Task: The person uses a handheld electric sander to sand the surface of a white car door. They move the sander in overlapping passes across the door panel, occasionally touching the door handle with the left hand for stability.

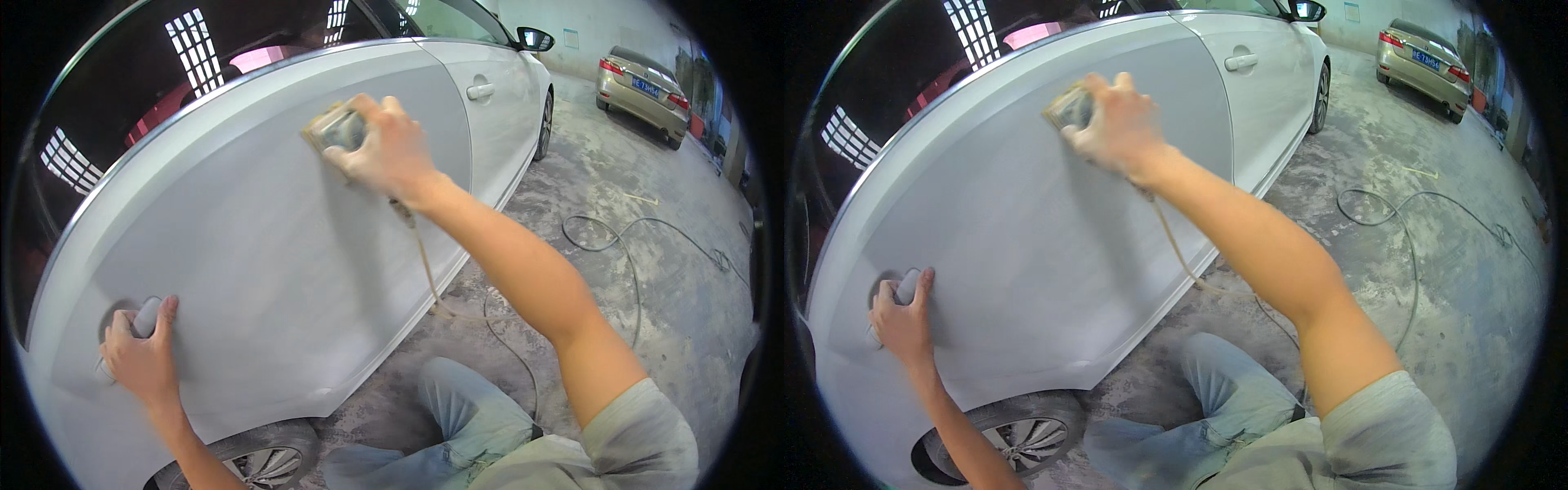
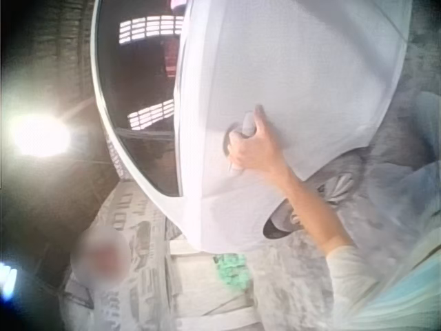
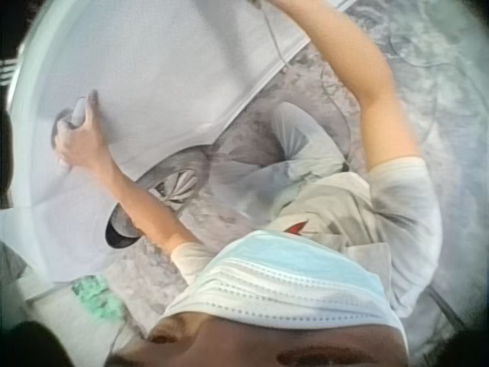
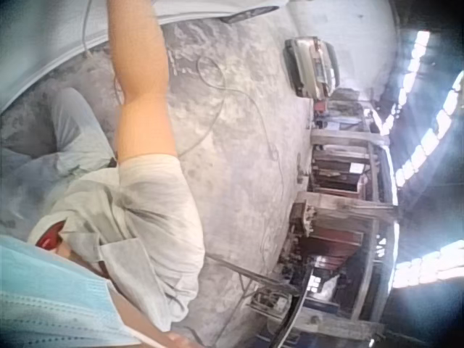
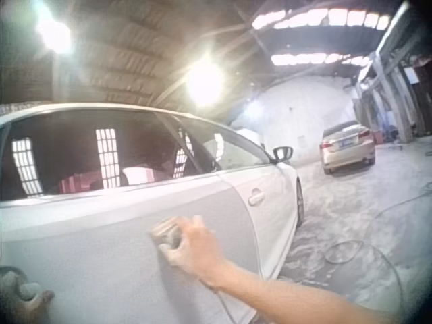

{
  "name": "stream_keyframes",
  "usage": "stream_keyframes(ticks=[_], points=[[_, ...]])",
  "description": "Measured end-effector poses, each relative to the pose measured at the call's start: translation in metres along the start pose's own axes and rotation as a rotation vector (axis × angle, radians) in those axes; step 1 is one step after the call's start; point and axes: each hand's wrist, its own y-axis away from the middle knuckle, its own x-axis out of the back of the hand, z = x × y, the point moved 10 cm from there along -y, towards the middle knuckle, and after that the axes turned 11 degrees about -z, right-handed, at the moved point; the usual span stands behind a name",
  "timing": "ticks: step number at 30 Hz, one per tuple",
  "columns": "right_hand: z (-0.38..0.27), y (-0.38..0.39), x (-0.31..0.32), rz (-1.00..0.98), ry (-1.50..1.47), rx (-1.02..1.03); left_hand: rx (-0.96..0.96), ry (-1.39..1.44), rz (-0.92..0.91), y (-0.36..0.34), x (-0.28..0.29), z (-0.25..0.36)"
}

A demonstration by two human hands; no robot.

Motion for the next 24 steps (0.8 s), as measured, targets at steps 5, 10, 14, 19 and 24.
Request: stream_keyframes(ticks=[5, 10, 14, 19, 24], points=[[0.018, -0.005, 0.006, -0.006, -0.042, -0.142, 0.034, -0.035, -0.008, -0.002, 0.0, 0.0], [-0.103, 0.035, -0.038, -0.054, -0.142, 0.248, 0.051, -0.018, -0.004, -0.002, 0.001, 0.0], [-0.162, 0.055, -0.064, -0.219, -0.114, 0.44, 0.067, -0.002, -0.058, -0.002, -0.004, -0.003], [-0.102, 0.026, -0.048, -0.187, -0.162, 0.361, 0.1, -0.028, -0.098, -0.005, -0.009, -0.009], [0.012, -0.022, -0.014, -0.147, -0.059, 0.163, 0.18, 0.02, -0.144, -0.009, -0.018, -0.022]])
